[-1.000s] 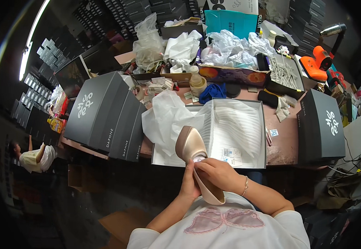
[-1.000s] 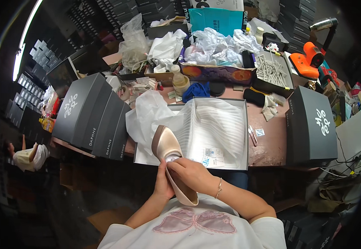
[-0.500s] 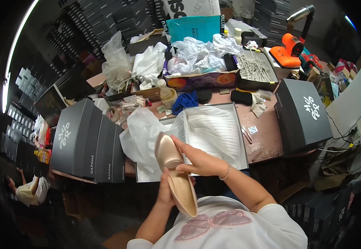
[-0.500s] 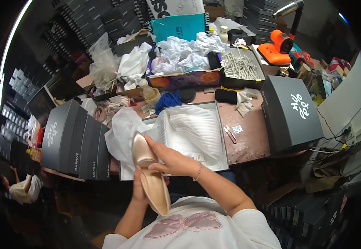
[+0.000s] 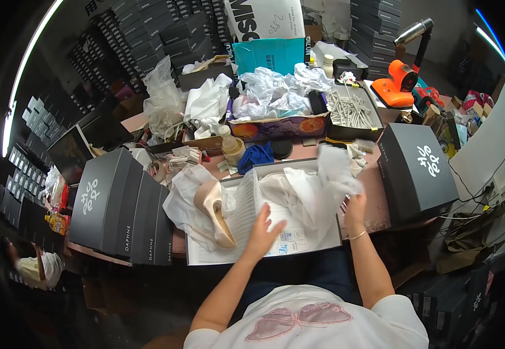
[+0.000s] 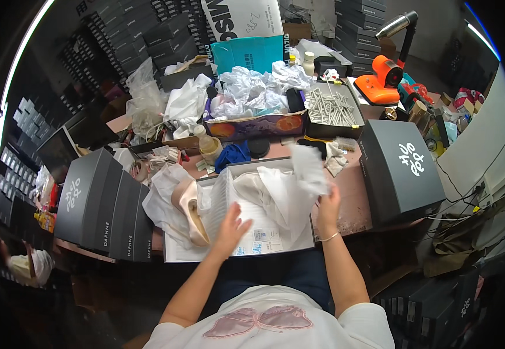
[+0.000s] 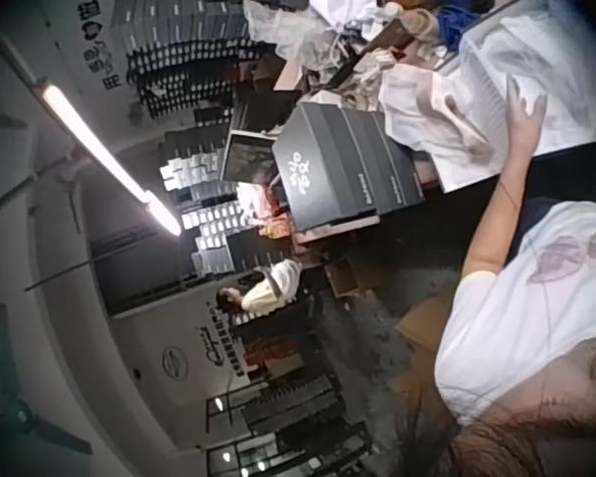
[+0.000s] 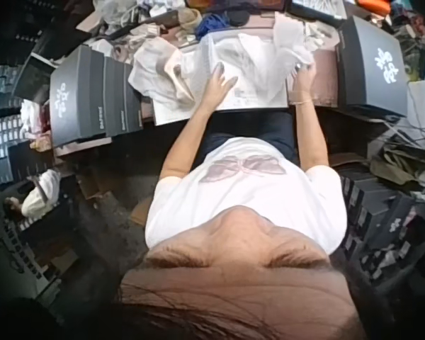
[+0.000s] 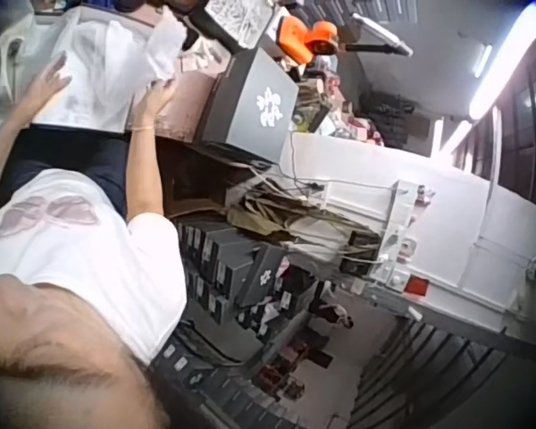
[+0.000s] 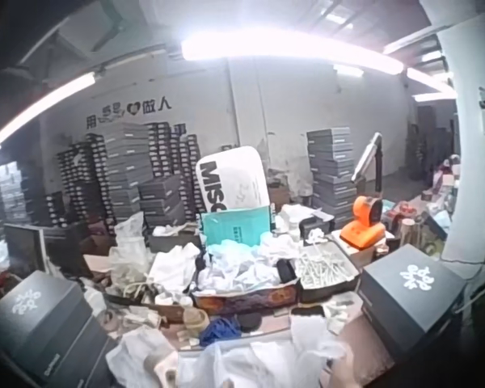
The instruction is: Packing high-heeled shoes into boxes, including wrapping them in tissue paper and adding silica gel.
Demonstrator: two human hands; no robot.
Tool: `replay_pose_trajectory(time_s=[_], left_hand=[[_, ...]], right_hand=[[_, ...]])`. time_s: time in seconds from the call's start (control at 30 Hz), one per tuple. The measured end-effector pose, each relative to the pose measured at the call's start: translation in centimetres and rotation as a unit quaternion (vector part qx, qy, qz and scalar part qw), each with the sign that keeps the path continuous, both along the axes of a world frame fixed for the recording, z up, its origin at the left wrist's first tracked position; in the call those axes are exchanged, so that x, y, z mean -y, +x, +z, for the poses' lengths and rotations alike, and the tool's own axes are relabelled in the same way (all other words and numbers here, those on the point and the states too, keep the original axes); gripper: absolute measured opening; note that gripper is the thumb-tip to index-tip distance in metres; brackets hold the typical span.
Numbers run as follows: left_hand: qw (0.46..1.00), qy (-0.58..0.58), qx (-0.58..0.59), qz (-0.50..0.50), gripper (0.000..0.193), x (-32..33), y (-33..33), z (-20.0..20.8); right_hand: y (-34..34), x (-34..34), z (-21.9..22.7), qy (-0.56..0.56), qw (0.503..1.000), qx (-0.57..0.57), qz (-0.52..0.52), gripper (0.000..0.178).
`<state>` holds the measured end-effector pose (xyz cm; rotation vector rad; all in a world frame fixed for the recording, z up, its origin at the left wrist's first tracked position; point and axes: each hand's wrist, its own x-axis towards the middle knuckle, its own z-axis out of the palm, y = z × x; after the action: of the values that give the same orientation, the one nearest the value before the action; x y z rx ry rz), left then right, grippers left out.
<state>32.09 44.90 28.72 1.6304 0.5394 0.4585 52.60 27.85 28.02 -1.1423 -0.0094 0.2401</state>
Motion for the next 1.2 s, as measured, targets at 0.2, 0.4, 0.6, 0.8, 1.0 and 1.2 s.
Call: replay_pose_trajectory(time_s=[0.2,0.4,0.6,0.8,1.0,1.2], left_hand=[[0.921,0.243,0.063,-0.298,0.058,10.7,7.4,-2.9],[0.876,0.293,0.104,-0.368,0.044,11.3,2.6,-0.4],[0.989,-0.128,0.058,0.038,0.058,4.0,-5.4,-1.4],[0.844,-0.509,0.149,-0.087,0.089,6.2,-0.8,3.7],[0.847,-0.486,0.201,-0.080,0.082,3.2,-3.3,2.5],[0.824,-0.503,0.259,0.011,0.064,0.8,-5.0,1.1]], right_hand=[[-6.9,-0.3,11.4,-0.093,0.871,0.363,0.317,0.037],[0.3,-8.9,-1.0,-0.610,0.553,0.445,0.352,0.053],[0.2,-8.7,2.9,-0.364,0.790,0.403,0.285,0.046],[-6.8,-6.7,9.3,-0.155,0.888,0.405,0.153,0.031],[-11.7,-2.0,8.7,-0.155,0.835,0.496,0.178,0.007],[-15.6,1.5,4.2,-0.303,0.468,0.647,0.520,0.021]])
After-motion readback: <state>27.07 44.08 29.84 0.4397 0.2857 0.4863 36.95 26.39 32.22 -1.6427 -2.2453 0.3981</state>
